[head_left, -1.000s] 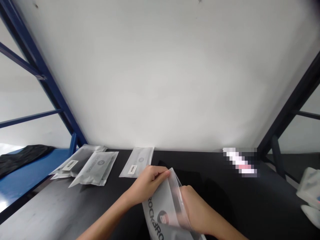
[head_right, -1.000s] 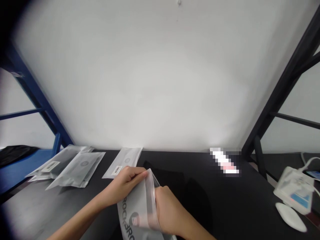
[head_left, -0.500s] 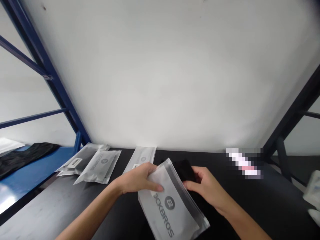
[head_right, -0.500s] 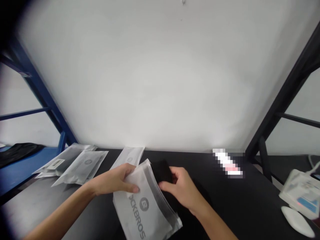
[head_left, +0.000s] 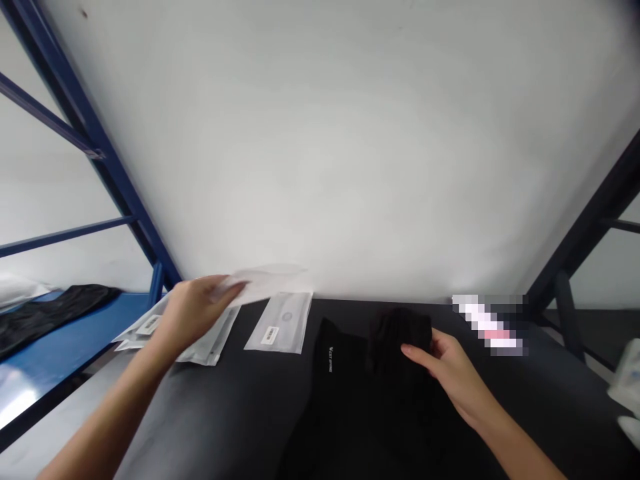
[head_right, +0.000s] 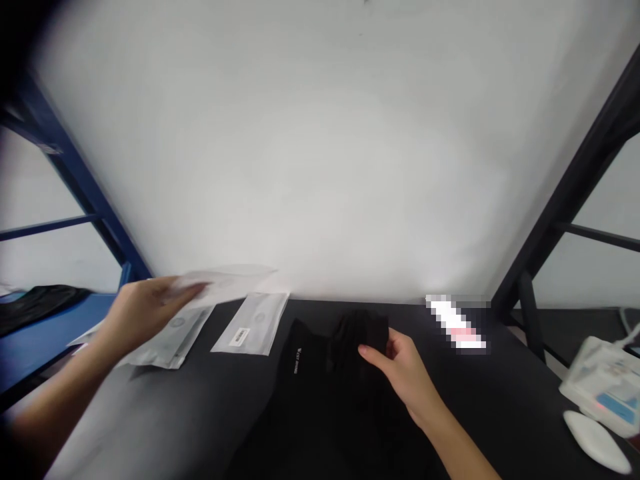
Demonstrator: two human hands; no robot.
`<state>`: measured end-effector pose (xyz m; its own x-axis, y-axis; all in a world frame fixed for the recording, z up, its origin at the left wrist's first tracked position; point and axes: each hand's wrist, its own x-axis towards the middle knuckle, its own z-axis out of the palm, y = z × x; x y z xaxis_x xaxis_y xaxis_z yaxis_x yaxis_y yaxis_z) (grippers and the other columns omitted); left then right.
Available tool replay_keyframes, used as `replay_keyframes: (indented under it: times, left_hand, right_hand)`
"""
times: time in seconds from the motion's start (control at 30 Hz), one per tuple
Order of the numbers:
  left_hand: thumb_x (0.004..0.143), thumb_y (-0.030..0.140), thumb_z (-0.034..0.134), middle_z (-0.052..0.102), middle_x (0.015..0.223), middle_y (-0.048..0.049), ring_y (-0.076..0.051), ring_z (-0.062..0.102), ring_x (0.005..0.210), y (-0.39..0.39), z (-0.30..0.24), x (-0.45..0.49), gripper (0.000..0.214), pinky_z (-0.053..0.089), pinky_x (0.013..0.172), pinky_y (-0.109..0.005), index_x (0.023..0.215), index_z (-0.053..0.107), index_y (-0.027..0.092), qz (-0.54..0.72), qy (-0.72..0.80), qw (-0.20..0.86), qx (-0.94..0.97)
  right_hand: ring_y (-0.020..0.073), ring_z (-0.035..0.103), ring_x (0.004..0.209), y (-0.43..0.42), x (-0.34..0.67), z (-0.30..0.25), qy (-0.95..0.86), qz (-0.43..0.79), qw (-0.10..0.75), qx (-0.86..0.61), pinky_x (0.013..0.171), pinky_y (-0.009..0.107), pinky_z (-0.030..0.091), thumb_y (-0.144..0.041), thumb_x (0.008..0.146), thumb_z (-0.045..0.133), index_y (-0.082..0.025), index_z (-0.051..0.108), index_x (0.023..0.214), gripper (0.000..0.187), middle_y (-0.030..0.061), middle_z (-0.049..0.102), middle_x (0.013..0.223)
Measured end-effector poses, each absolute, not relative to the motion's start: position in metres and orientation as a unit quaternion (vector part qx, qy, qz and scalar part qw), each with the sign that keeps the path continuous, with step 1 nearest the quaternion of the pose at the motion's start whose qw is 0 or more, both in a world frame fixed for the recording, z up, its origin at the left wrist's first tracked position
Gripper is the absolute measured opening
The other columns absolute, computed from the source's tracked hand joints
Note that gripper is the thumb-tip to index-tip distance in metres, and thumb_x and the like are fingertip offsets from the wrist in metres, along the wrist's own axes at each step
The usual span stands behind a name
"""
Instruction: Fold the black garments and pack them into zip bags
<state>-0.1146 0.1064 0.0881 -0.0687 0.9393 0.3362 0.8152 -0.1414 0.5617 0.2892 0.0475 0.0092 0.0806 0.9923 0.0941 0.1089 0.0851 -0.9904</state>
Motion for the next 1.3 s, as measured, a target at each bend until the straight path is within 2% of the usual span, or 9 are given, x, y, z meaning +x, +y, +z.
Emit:
replay_keyframes:
  times: [0.1, 0.27, 0.5, 0.6, 0.7, 0.87, 1.1, 1.2, 1.3]
  left_hand:
    - [0.095, 0.029, 0.045, 0.079, 0.119, -0.01, -0.033, 0.074, 0.106, 0.116, 0.057, -0.107, 0.038, 0.055, 0.091, -0.038, 0.114, 0.077, 0.02, 0.234, 0.619, -0.047, 0.748]
    - [0.077, 0.009, 0.052, 0.083, 0.106, -0.0101, -0.03, 0.079, 0.096, 0.124, 0.001, -0.09, 0.042, 0.059, 0.088, -0.037, 0.105, 0.081, 0.022, 0.141, 0.583, 0.001, 0.8]
    - [0.079, 0.022, 0.06, 0.071, 0.137, -0.0139, -0.036, 0.061, 0.134, 0.112, -0.002, -0.091, 0.061, 0.047, 0.113, -0.049, 0.14, 0.065, 0.019, 0.158, 0.539, 0.054, 0.826]
    - [0.092, 0.04, 0.053, 0.08, 0.11, -0.011, -0.031, 0.073, 0.109, 0.09, -0.002, -0.062, 0.041, 0.054, 0.1, -0.045, 0.123, 0.072, 0.02, 0.272, 0.523, 0.206, 0.781]
    - [0.087, 0.062, 0.059, 0.075, 0.078, -0.0061, -0.025, 0.072, 0.073, 0.06, -0.014, -0.016, 0.049, 0.058, 0.072, -0.037, 0.102, 0.072, 0.017, 0.313, 0.468, 0.509, 0.65]
    - [0.075, 0.058, 0.07, 0.072, 0.075, -0.0045, -0.023, 0.072, 0.071, 0.028, -0.036, 0.035, 0.041, 0.055, 0.067, -0.033, 0.086, 0.066, 0.018, 0.322, 0.394, 0.787, 0.349]
    - [0.077, 0.043, 0.07, 0.063, 0.062, 0.0008, -0.02, 0.067, 0.062, 0.025, -0.038, 0.025, 0.023, 0.05, 0.055, -0.025, 0.079, 0.063, 0.021, 0.304, 0.432, 0.824, 0.205]
    - [0.07, 0.039, 0.083, 0.067, 0.072, 0.0025, -0.018, 0.068, 0.068, 0.018, -0.034, 0.023, 0.034, 0.052, 0.057, -0.024, 0.094, 0.067, 0.021, 0.344, 0.454, 0.781, 0.257]
    - [0.067, 0.041, 0.089, 0.07, 0.085, 0.0002, -0.017, 0.068, 0.075, 0.013, -0.032, 0.027, 0.045, 0.051, 0.057, -0.022, 0.102, 0.069, 0.021, 0.353, 0.448, 0.757, 0.319]
  right_hand:
    - [0.0267, 0.075, 0.084, 0.046, 0.28, 0.003, -0.565, 0.368, 0.535, -0.509, 0.075, 0.037, 0.062, -0.05, 0.071, 0.082, -0.022, 0.077, 0.09, 0.035, 0.0053, 0.08, 0.087]
    - [0.0225, 0.071, 0.065, 0.035, 0.267, -0.003, -0.638, 0.277, 0.54, -0.474, 0.061, 0.03, 0.058, -0.036, 0.072, 0.079, -0.025, 0.075, 0.078, 0.014, 0.0014, 0.075, 0.072]
    - [0.0198, 0.081, 0.086, 0.021, 0.266, -0.016, -0.784, 0.02, 0.533, -0.318, 0.076, 0.024, 0.063, -0.008, 0.088, 0.065, -0.027, 0.073, 0.102, 0.025, 0.0026, 0.082, 0.1]
    - [0.0201, 0.08, 0.093, 0.018, 0.266, -0.025, -0.803, -0.044, 0.508, -0.309, 0.08, 0.025, 0.063, -0.007, 0.092, 0.058, -0.026, 0.071, 0.112, 0.03, 0.0057, 0.081, 0.108]
    - [0.0203, 0.079, 0.1, 0.017, 0.265, -0.031, -0.819, -0.069, 0.483, -0.303, 0.084, 0.028, 0.063, -0.002, 0.092, 0.049, -0.025, 0.068, 0.119, 0.041, 0.0076, 0.08, 0.115]
    - [0.0213, 0.079, 0.099, 0.018, 0.251, -0.027, -0.856, -0.095, 0.43, -0.271, 0.082, 0.028, 0.063, -0.001, 0.088, 0.044, -0.019, 0.065, 0.121, 0.043, 0.0124, 0.079, 0.118]
    - [0.018, 0.078, 0.093, 0.009, 0.242, -0.013, -0.878, 0.094, 0.34, -0.324, 0.082, 0.026, 0.061, -0.004, 0.08, 0.043, -0.023, 0.065, 0.124, 0.053, 0.0055, 0.079, 0.117]
    - [0.0156, 0.072, 0.071, 0.005, 0.236, -0.009, -0.791, 0.296, 0.336, -0.417, 0.064, 0.026, 0.057, -0.027, 0.095, 0.05, -0.025, 0.061, 0.128, 0.035, 0.003, 0.078, 0.1]
    - [0.0182, 0.067, 0.072, 0.004, 0.221, -0.004, -0.709, 0.4, 0.319, -0.485, 0.064, 0.029, 0.052, -0.051, 0.091, 0.059, -0.024, 0.052, 0.132, 0.05, 0.0019, 0.071, 0.091]
